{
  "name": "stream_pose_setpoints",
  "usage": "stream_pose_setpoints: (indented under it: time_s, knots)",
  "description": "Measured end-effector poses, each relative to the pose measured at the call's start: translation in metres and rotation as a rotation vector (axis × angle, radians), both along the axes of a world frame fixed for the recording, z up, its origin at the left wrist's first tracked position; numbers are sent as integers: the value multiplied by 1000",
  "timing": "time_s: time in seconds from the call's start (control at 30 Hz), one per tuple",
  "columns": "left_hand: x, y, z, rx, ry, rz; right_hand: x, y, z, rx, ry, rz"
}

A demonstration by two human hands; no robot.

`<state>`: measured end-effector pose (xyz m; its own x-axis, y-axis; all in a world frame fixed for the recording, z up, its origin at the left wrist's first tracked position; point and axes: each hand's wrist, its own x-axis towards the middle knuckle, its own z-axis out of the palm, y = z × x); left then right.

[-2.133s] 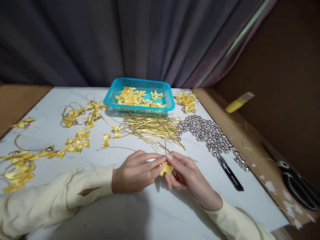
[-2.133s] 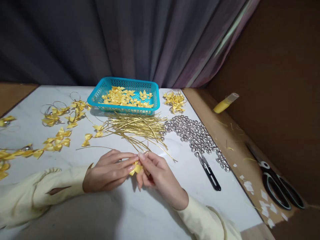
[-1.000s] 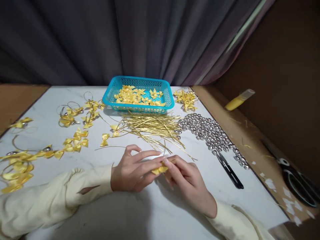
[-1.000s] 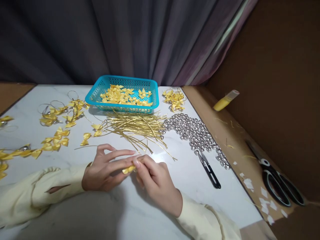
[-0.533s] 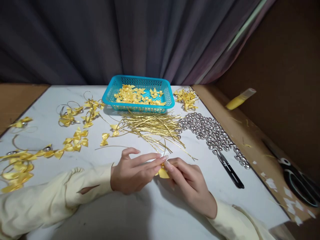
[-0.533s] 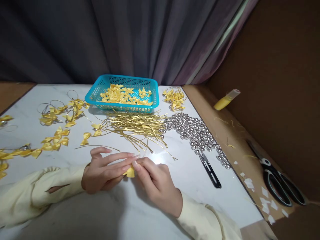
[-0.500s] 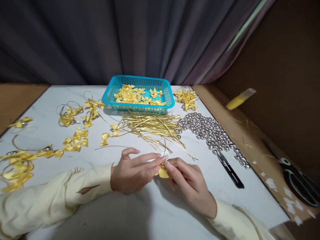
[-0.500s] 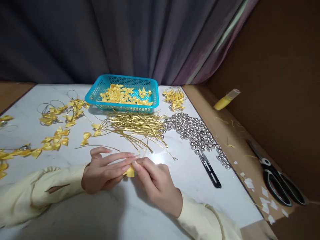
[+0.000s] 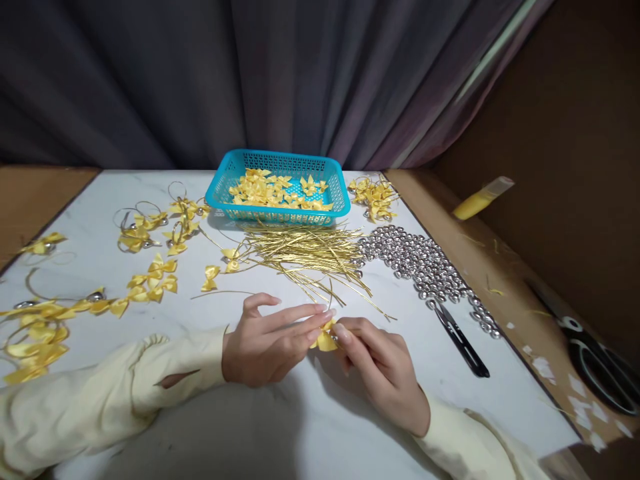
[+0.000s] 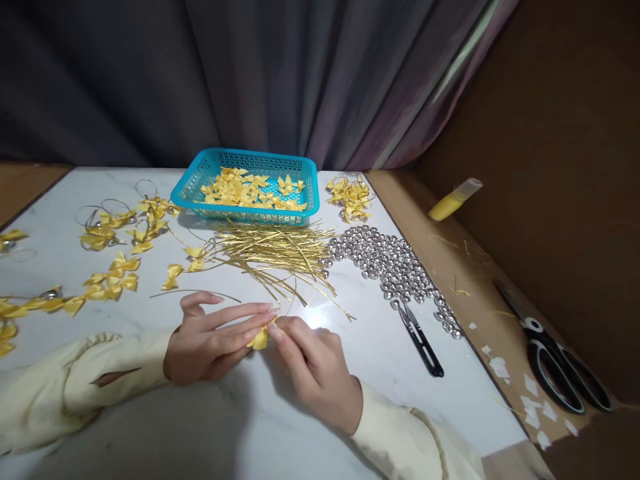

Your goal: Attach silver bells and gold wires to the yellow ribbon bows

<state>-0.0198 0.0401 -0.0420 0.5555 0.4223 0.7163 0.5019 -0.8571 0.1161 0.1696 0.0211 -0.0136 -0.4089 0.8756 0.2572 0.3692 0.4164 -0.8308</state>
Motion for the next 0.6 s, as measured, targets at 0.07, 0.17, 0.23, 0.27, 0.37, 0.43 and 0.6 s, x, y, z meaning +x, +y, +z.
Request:
stream_pose_setpoints:
  time_s: [0.07,0.17,0.23,0.27,0.37,0.43,0.6]
  knots:
    - [0,0,1,12,1,-4,0,0,-1,-1,2,10]
    - [1,0,3,23,2,5,0,1,-1,8,11,26]
    - [1,0,3,26,4,12,0,1,-1,4,13,27]
    - [1,0,3,25,6,13,0,1,-1,0,13,25]
    - [1,0,4,17,17,12,0,1,0,-2,13,26]
    - [1,0,4,13,15,5,-1,2,0,-12,17,31]
    - [0,1,1,-26,-21,3,-2,2,-4,-183,92,-22]
